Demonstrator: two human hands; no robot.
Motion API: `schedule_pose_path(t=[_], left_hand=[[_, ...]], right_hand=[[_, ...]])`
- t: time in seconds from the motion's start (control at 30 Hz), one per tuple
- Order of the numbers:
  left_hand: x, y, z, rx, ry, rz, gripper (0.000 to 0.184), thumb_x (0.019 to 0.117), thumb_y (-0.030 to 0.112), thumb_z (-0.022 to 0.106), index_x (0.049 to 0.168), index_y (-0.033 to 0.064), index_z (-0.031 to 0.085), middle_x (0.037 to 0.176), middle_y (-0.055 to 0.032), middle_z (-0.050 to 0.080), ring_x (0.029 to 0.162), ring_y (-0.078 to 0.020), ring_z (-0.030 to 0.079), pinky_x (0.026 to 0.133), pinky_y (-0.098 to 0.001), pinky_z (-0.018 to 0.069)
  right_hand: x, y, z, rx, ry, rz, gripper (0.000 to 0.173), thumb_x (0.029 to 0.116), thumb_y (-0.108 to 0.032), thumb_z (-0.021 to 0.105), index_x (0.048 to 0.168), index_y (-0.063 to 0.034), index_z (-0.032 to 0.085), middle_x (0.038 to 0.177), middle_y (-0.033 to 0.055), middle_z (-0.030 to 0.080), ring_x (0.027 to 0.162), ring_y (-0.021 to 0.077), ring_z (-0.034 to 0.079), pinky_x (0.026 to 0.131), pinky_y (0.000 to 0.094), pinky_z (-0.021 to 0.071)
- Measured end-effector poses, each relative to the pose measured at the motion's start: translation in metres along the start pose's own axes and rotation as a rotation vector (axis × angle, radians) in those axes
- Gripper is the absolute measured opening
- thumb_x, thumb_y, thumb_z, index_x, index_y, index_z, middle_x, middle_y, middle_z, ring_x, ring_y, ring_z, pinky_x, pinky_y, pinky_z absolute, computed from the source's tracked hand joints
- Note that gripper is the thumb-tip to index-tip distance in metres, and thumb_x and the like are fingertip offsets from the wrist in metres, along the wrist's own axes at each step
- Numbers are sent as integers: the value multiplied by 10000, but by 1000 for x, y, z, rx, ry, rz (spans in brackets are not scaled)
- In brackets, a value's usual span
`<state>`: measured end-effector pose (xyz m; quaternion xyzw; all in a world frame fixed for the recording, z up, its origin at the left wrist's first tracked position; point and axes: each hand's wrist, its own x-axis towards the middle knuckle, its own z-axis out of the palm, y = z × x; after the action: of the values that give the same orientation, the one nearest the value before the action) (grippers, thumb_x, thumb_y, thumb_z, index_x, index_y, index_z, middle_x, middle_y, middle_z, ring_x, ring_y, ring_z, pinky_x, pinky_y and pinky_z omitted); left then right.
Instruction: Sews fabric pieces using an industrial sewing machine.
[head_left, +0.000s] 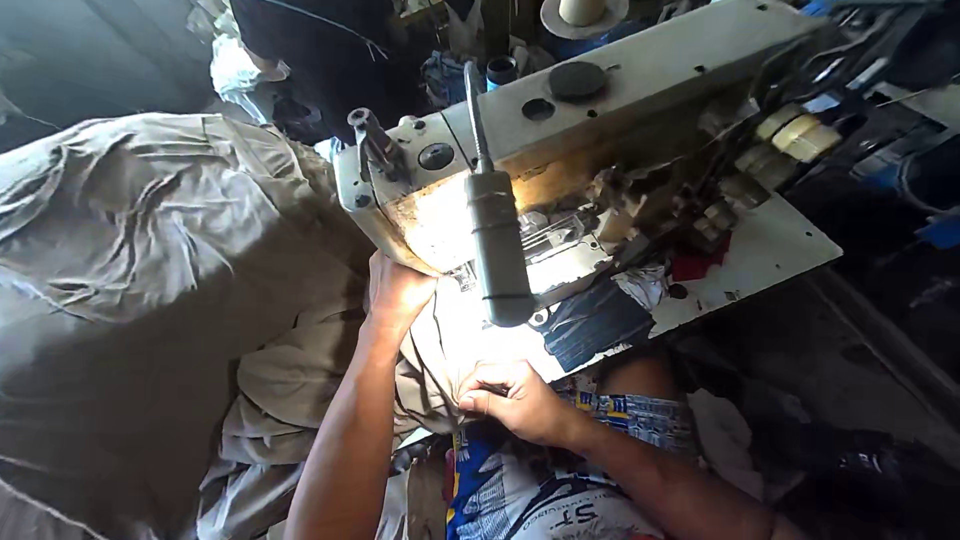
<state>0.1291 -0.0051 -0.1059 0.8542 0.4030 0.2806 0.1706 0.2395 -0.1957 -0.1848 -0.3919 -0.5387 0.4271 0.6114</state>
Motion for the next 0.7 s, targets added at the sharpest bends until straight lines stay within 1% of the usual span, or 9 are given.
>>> schedule_pose_path(t=[0.1, 0.13, 0.2, 0.23, 0.3, 0.4, 0.47, 0.57, 0.7], left_hand=[[-2, 18, -15, -72, -71, -82, 525, 826, 213, 825, 1266, 27, 609, 1164, -199, 660, 1092, -303, 640, 935, -525, 506], [2, 28, -20, -88, -83, -81, 529, 833, 185, 823, 1278, 8, 599, 1191, -212, 651, 1125, -303, 626, 977, -508, 489], [14, 40, -21, -100, -59, -34, 514, 827, 199, 804, 1257, -9, 614, 1171, -204, 660, 1116, -272, 625, 984, -464, 482], [17, 40, -20, -108, -48, -12, 506, 834, 220, 800, 1251, -3, 618, 1164, -192, 664, 1111, -251, 628, 983, -443, 483], [19, 37, -18, -133, -28, 36, 484, 852, 255, 787, 1236, 7, 630, 1154, -150, 668, 1104, -177, 621, 989, -365, 477], [20, 33, -17, -190, -50, 6, 475, 910, 240, 744, 1314, 43, 591, 1256, -104, 633, 1200, -113, 569, 1059, -309, 431], [22, 32, -13, -202, -42, -32, 464, 940, 224, 717, 1346, 49, 577, 1301, -114, 621, 1238, -140, 560, 1078, -339, 429], [28, 30, -11, -180, -63, -64, 547, 935, 213, 716, 1414, 25, 530, 1406, -179, 573, 1341, -251, 516, 1136, -445, 389], [43, 7, -4, -179, -90, -69, 475, 983, 184, 675, 1412, 33, 537, 1393, -158, 588, 1306, -226, 548, 1118, -428, 428]], right_hand=[[16, 0, 6, 28, 13, 4, 138, 985, -94, 674, 910, 3, 736, 895, 64, 702, 827, 105, 652, 746, 274, 557], [20, -2, 9, 31, 15, 6, 140, 986, -97, 671, 912, 1, 738, 896, 63, 702, 827, 107, 652, 744, 275, 557], [28, -7, 14, 24, 22, 11, 142, 993, -104, 661, 927, -7, 740, 907, 59, 700, 810, 100, 646, 728, 265, 555], [32, -10, 17, 26, 34, 22, 141, 995, -107, 658, 933, -10, 739, 901, 57, 697, 779, 93, 639, 700, 255, 549], [39, -17, 23, 57, 78, 81, 143, 997, -126, 661, 948, -13, 732, 828, 49, 682, 640, 86, 608, 581, 246, 530], [46, -26, 32, 152, 121, 210, 161, 1011, -156, 653, 991, -6, 708, 684, 51, 632, 490, 106, 563, 462, 261, 510], [50, -31, 37, 206, 160, 207, 160, 1013, -141, 645, 989, 10, 693, 652, 66, 621, 462, 121, 557, 439, 272, 509], [54, -37, 41, 237, 215, 195, 159, 1012, -129, 646, 976, 24, 671, 641, 89, 621, 443, 143, 560, 424, 292, 517], [59, -42, 43, 279, 307, 162, 128, 1006, -85, 641, 1021, 41, 625, 687, 116, 628, 442, 172, 573, 419, 316, 544]])
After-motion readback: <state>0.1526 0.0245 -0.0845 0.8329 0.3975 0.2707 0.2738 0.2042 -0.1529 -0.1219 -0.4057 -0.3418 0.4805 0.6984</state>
